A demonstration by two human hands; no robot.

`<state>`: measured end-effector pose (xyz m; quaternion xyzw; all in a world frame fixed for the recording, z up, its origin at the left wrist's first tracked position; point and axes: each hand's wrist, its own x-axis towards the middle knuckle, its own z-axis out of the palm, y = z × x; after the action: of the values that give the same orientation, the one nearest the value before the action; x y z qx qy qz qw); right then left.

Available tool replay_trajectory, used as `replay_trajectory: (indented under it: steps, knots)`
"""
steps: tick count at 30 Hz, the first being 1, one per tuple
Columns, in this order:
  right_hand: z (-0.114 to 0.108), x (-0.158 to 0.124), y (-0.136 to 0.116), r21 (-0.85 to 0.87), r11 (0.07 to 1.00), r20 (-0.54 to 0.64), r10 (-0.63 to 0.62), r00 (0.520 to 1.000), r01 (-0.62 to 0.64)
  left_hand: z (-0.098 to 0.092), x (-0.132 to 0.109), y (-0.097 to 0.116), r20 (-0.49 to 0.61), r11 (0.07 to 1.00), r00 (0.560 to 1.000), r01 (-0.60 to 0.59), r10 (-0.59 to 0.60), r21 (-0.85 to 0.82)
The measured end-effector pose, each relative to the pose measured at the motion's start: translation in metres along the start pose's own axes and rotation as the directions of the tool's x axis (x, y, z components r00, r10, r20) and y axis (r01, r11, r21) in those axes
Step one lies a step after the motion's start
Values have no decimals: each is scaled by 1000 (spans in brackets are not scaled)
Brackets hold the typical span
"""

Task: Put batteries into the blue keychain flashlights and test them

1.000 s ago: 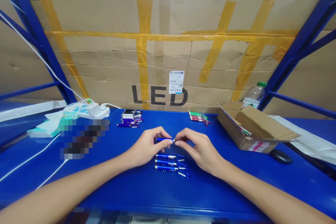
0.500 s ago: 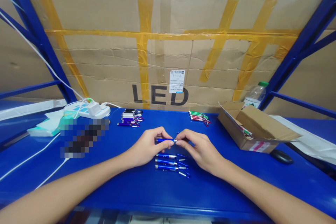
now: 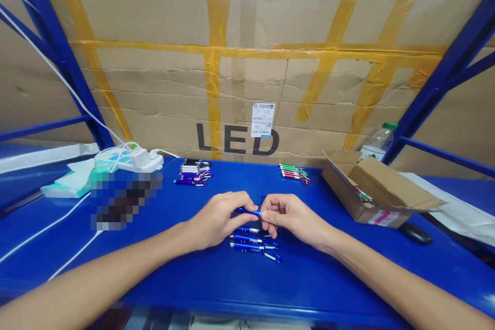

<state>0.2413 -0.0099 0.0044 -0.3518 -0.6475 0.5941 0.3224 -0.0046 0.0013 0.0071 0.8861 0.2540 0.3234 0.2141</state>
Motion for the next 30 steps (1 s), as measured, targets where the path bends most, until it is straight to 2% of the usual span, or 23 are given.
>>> replay_trajectory:
  steps: [4, 9, 16, 22, 30]
  knots:
    - [0, 0, -1, 130, 989, 35, 71, 997, -75, 0, -1, 0, 1, 998, 998, -56, 56, 8]
    - [0, 3, 5, 195, 976, 22, 91, 996, -93, 2, 0, -1, -6, 999, 1000, -29, 29, -45]
    - [3, 6, 7, 143, 990, -61, 9, 998, 0, 3, 2, 4, -36, 990, 996, 74, -79, -118]
    - [0, 6, 8, 118, 993, -51, 2, 999, 4, 3, 1, 13, -7, 989, 993, 118, -120, -91]
    - [3, 5, 8, 100, 995, -39, 9, 999, -5, 2, 1, 12, -17, 999, 1000, 3, -3, -54]
